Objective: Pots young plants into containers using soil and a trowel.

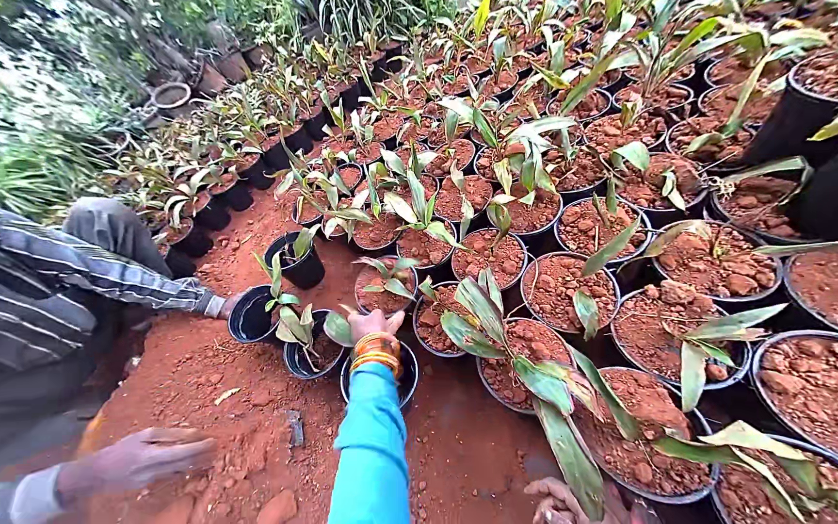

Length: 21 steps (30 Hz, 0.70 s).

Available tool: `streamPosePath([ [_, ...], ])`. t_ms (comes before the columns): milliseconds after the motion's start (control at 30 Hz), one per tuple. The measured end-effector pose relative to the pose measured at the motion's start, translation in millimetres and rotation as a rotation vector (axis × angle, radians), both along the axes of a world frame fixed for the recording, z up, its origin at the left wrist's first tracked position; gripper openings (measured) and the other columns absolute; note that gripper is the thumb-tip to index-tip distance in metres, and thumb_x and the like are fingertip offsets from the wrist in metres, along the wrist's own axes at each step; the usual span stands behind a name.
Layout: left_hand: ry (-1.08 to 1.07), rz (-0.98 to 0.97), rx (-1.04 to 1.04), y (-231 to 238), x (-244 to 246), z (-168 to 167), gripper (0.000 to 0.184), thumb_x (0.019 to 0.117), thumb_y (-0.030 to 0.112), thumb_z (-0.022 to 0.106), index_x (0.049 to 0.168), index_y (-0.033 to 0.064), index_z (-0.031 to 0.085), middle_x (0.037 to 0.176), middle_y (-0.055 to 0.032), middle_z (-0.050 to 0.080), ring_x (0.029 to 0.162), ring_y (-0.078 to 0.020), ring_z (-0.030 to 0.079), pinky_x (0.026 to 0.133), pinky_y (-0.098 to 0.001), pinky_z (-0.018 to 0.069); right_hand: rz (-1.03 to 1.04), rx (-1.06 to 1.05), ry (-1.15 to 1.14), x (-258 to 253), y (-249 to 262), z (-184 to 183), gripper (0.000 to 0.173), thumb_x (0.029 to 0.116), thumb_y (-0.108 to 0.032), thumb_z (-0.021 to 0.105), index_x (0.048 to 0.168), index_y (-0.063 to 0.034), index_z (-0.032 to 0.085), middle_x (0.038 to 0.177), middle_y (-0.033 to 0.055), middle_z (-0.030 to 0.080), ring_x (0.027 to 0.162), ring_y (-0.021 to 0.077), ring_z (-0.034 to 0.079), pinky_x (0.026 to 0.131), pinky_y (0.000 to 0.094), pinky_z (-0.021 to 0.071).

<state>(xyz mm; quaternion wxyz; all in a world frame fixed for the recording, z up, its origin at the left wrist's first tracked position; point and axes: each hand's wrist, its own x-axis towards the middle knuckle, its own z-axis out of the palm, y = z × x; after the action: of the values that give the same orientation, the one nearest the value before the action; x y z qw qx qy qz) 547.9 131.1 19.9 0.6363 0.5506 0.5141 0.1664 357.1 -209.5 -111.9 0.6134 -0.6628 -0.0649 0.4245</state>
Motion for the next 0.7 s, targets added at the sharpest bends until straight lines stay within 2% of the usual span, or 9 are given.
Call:
streamPosePath([
  [100, 0.174, -0.266, 0.302, -0.3, -56.1, 65.6, 0.039, 0.1089, 0.011, 0.046, 0.146, -0.0007, 0.048, 0.123, -0.028, 0.065, 0.096, -0.0338, 0.074, 0.084, -0.0462, 0.0617, -0.018, -0.083, 0.056, 10.2, 8.3, 52.0, 0.037, 0.102, -0.014, 0.056, 0.135, 0.003, 0.055, 0.102, 0.0081, 0.072, 0.077, 0.0137, 0.072, 0.074, 0.031, 0.0613],
  [167, 0.361, -0.289, 0.55, 7.8, -103.0, 72.5, 0.035, 0.1084, 0.018, 0.05, 0.139, 0.0032, 0.058, 0.119, -0.0216, 0.07, 0.1, -0.0333, 0.073, 0.088, -0.0515, 0.0589, -0.026, -0.062, 0.033, 5.0, 4.0, 42.0, 0.035, 0.1011, -0.014, 0.056, 0.133, 0.0, 0.058, 0.101, 0.0087, 0.073, 0.076, 0.0161, 0.073, 0.074, 0.0337, 0.0627],
  [233, 0.546, -0.281, 0.574, 19.0, -137.1, 43.5, 0.051, 0.1063, 0.031, 0.054, 0.148, 0.001, 0.049, 0.134, -0.0254, 0.063, 0.122, -0.0408, 0.063, 0.104, -0.0595, 0.0485, -0.046, -0.031, 0.005, -2.6, 1.7, 28.0, 0.033, 0.1009, -0.015, 0.057, 0.13, -0.0003, 0.06, 0.099, 0.0105, 0.075, 0.074, 0.0188, 0.074, 0.073, 0.0364, 0.0639],
  [300, 0.531, -0.261, 0.344, 22.8, -145.4, -5.6, 0.061, 0.1066, 0.037, 0.057, 0.151, -0.0019, 0.041, 0.138, -0.03, 0.058, 0.121, -0.0415, 0.064, 0.099, -0.0562, 0.0547, -0.032, -0.007, -0.008, -5.6, 5.5, 26.4, 0.033, 0.1013, -0.015, 0.056, 0.131, -0.0016, 0.06, 0.098, 0.0104, 0.075, 0.073, 0.019, 0.074, 0.072, 0.0366, 0.0635],
  [400, 0.521, -0.146, 0.22, 10.4, -139.4, -52.9, 0.043, 0.1033, 0.012, 0.056, 0.145, 0.0013, 0.049, 0.134, -0.0276, 0.061, 0.118, -0.0396, 0.066, 0.094, -0.0559, 0.0572, 0.017, 0.044, -0.013, -7.8, 11.1, 25.3, 0.034, 0.1008, -0.013, 0.052, 0.133, -0.0046, 0.058, 0.097, 0.0071, 0.074, 0.069, 0.0156, 0.072, 0.068, 0.0326, 0.0632],
  [467, 0.538, -0.109, 0.257, 4.8, -152.0, -50.4, 0.039, 0.1009, 0.004, 0.055, 0.14, 0.0003, 0.055, 0.133, -0.0264, 0.062, 0.12, -0.0379, 0.064, 0.098, -0.0544, 0.0534, 0.039, 0.01, 0.0, -8.1, 16.7, 30.4, 0.034, 0.1013, -0.014, 0.051, 0.134, -0.0069, 0.058, 0.098, 0.0066, 0.073, 0.068, 0.0149, 0.071, 0.067, 0.0318, 0.0623],
  [533, 0.42, -0.041, 0.235, -6.1, -186.5, -41.5, 0.04, 0.1013, 0.002, 0.055, 0.141, -0.0016, 0.053, 0.129, -0.0293, 0.062, 0.111, -0.0406, 0.067, 0.089, -0.0558, 0.0576, 0.071, -0.034, -0.026, -6.9, 21.2, 37.7, 0.034, 0.1029, -0.013, 0.049, 0.135, -0.0068, 0.057, 0.1, 0.0079, 0.072, 0.071, 0.0155, 0.071, 0.069, 0.0325, 0.0621],
  [633, 0.322, -0.084, 0.288, -40.1, -260.4, -17.9, 0.047, 0.1005, 0.003, 0.055, 0.147, -0.0023, 0.048, 0.135, -0.0294, 0.06, 0.121, -0.041, 0.062, 0.1, -0.0585, 0.0514, 0.129, -0.071, -0.216, -9.6, 24.7, 43.9, 0.036, 0.1038, -0.016, 0.05, 0.138, -0.0044, 0.057, 0.114, 0.0111, 0.07, 0.088, 0.017, 0.073, 0.082, 0.0348, 0.0615],
  [700, 0.336, -0.172, 0.323, -66.0, -310.1, -5.9, 0.053, 0.098, 0.001, 0.055, 0.15, -0.0029, 0.046, 0.14, -0.0281, 0.059, 0.131, -0.0393, 0.057, 0.11, -0.057, 0.0443, 0.18, -0.076, -0.393, -12.0, 26.6, 48.0, 0.044, 0.1023, -0.021, 0.054, 0.143, -0.0038, 0.054, 0.133, 0.0137, 0.065, 0.117, 0.0193, 0.067, 0.104, 0.0359, 0.0528],
])
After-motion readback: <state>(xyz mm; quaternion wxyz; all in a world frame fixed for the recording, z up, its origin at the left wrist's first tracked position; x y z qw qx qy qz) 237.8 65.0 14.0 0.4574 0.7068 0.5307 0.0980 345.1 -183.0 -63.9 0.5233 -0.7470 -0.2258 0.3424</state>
